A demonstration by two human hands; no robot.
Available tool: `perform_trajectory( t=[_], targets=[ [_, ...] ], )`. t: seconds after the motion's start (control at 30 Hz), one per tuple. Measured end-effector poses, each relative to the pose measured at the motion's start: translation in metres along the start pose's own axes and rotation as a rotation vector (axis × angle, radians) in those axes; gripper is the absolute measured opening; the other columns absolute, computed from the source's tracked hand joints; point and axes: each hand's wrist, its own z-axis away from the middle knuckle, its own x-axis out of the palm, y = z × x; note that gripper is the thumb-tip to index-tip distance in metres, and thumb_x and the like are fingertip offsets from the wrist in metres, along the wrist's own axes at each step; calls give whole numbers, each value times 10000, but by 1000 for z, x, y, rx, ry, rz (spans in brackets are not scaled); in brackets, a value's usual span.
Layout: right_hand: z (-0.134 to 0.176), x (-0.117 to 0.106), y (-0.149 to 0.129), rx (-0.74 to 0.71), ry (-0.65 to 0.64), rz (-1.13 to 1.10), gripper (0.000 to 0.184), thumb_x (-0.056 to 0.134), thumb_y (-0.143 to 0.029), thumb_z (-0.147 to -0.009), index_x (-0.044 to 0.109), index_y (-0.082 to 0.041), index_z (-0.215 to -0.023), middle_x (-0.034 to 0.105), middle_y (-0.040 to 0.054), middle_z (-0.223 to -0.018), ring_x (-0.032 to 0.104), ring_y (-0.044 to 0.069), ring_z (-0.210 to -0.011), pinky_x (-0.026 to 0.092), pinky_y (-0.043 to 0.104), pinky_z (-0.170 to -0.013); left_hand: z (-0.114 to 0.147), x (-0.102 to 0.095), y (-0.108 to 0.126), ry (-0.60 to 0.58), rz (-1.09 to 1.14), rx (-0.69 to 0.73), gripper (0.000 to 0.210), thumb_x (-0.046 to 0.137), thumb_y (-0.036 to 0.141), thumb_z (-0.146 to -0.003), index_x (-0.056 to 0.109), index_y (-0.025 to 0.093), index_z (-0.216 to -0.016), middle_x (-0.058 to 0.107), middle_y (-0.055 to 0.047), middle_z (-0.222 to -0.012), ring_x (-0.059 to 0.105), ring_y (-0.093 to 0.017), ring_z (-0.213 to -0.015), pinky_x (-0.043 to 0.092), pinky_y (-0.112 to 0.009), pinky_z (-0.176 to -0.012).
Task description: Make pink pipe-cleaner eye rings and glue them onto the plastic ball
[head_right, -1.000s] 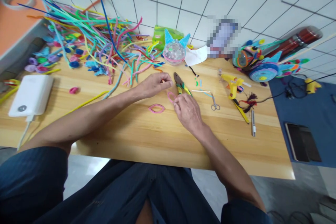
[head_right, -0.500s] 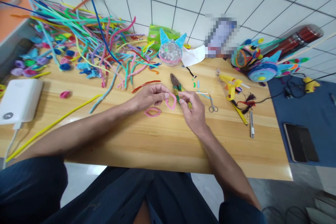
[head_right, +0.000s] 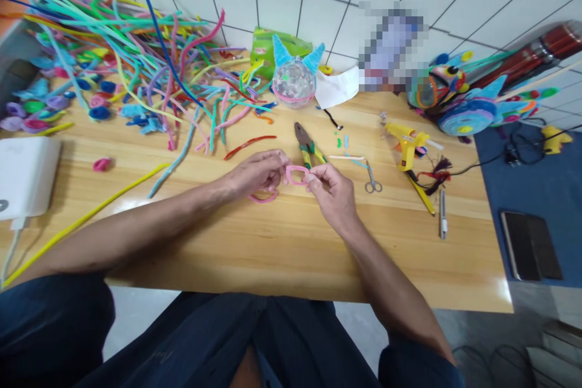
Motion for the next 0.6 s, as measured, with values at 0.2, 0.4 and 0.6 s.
perform_trajectory(
  t=[0.2, 0.4, 0.6],
  targets=[
    [2, 0, -6, -92, 68, 180, 141, 712, -330, -992, 772, -242, -898, 735, -29, -693, 629, 144, -599, 501, 274, -595, 6, -6, 11, 32, -250, 153, 420, 790, 564, -895, 641, 190, -772, 564, 33, -662, 435, -77, -543, 340, -225, -512],
    [2, -1, -2, -225, 134, 319, 120, 703, -300, -1013, 786, -266, -933, 808, -7, -778, 697, 170, -652, 574, 309, -656, 9, -5, 12, 37, -378, 163, 401, 725, 550, -916, 649, 197, -744, 498, 41, -614, 400, -96, -565, 305, -240, -533],
    [1, -7, 8, -329, 155, 310, 135, 710, -316, -1051, 764, -277, -1168, 853, 37, -1009, 783, 215, -844, 658, 374, -782, -1, -13, 3, 88, -356, 177, 427, 766, 571, -883, 625, 203, -718, 471, 51, -578, 358, -89, -530, 250, -248, -509]
  ],
)
